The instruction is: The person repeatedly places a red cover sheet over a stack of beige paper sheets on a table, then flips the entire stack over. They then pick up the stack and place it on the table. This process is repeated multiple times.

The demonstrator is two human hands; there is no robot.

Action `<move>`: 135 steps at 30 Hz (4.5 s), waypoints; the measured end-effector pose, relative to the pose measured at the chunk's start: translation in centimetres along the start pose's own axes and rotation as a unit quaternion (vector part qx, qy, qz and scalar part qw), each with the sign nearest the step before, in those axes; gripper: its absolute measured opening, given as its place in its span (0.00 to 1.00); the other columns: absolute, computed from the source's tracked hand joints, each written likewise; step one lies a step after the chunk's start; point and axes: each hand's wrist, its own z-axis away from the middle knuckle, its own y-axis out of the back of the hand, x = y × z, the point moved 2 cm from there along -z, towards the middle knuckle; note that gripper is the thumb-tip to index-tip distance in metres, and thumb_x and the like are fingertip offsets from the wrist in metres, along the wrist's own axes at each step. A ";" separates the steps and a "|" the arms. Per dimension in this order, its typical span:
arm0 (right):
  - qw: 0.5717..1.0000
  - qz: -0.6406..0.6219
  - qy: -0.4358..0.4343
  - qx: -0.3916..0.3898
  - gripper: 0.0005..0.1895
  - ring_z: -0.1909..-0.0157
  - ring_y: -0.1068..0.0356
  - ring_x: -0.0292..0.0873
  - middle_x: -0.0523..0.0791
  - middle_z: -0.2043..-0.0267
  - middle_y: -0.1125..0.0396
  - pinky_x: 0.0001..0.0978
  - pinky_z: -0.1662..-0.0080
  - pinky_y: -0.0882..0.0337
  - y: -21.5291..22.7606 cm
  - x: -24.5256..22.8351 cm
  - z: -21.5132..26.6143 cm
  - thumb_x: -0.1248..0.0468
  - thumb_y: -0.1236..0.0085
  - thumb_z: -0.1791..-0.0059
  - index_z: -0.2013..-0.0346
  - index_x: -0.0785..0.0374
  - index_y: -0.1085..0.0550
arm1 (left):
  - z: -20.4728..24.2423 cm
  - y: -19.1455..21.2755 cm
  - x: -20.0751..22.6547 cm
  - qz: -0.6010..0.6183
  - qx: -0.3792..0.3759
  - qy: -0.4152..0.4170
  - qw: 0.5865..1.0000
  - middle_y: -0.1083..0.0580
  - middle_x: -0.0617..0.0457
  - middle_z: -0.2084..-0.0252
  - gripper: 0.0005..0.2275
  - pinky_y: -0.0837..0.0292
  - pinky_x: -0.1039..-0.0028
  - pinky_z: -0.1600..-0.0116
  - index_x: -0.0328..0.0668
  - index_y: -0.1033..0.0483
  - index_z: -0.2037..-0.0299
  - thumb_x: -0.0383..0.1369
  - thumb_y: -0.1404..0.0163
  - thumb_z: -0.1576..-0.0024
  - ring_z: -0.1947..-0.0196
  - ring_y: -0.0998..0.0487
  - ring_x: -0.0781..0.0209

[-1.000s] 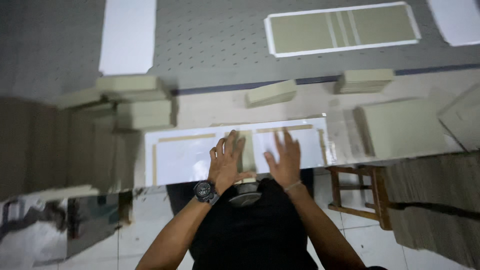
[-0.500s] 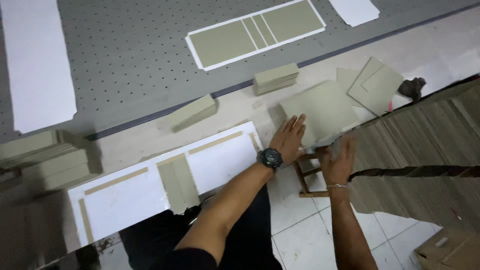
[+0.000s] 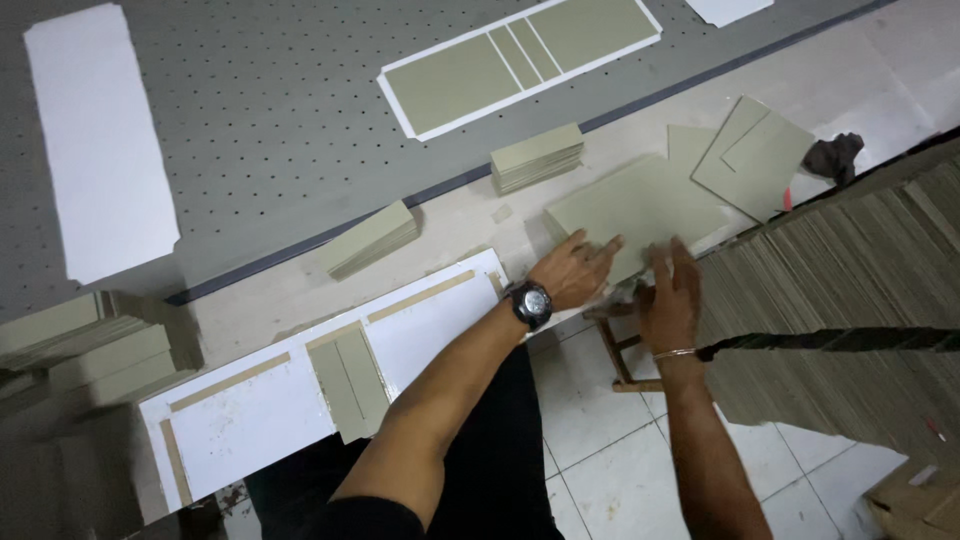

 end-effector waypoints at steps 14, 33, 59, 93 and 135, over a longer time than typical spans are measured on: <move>0.984 -0.101 0.131 -0.068 0.13 0.54 0.32 0.44 0.46 0.44 0.37 0.41 0.68 0.35 11.2 -12.2 -12.0 0.55 0.46 0.38 0.50 0.62 0.23 | 3.1 26.7 -9.3 0.270 0.208 0.326 0.882 0.35 0.43 0.33 0.33 0.32 0.44 0.33 0.49 0.28 0.35 0.63 0.54 0.41 0.37 0.30 0.43; 0.721 -0.421 -0.334 -0.437 0.27 0.35 0.28 0.58 0.57 0.34 0.28 0.55 0.36 0.28 2.0 -31.9 2.7 0.54 0.35 0.43 0.32 0.63 0.24 | 47.5 32.9 2.3 0.384 0.534 0.729 0.189 0.31 0.58 0.51 0.08 0.26 0.59 0.35 0.50 0.23 0.47 0.40 0.49 0.29 0.48 0.28 0.53; 0.649 -0.458 -0.580 -0.181 0.24 0.48 0.29 0.46 0.52 0.55 0.35 0.42 0.44 0.13 -6.3 -31.3 10.1 0.53 0.29 0.44 0.48 0.71 0.26 | 54.5 23.7 7.8 0.224 0.552 0.793 0.126 0.37 0.59 0.66 0.13 0.13 0.69 0.49 0.48 0.33 0.66 0.34 0.40 0.33 0.64 0.28 0.65; 0.895 -0.008 0.181 -0.408 0.42 0.13 0.72 0.65 0.56 0.11 0.67 0.74 0.23 0.67 -12.3 -48.7 8.6 0.25 0.55 0.47 0.20 0.29 0.41 | 53.3 22.9 7.4 0.202 0.505 0.832 0.114 0.30 0.39 0.58 0.14 0.08 0.60 0.52 0.32 0.33 0.62 0.34 0.43 0.33 0.59 0.22 0.52; 0.968 -0.176 0.171 0.048 0.32 0.27 0.39 0.70 0.59 0.30 0.33 0.59 0.27 0.45 -16.1 -25.9 -16.6 0.58 0.34 0.41 0.25 0.71 0.30 | 47.5 18.7 -3.8 -0.106 0.003 0.534 0.839 0.26 0.47 0.40 0.10 0.30 0.49 0.30 0.52 0.19 0.45 0.40 0.47 0.33 0.32 0.26 0.43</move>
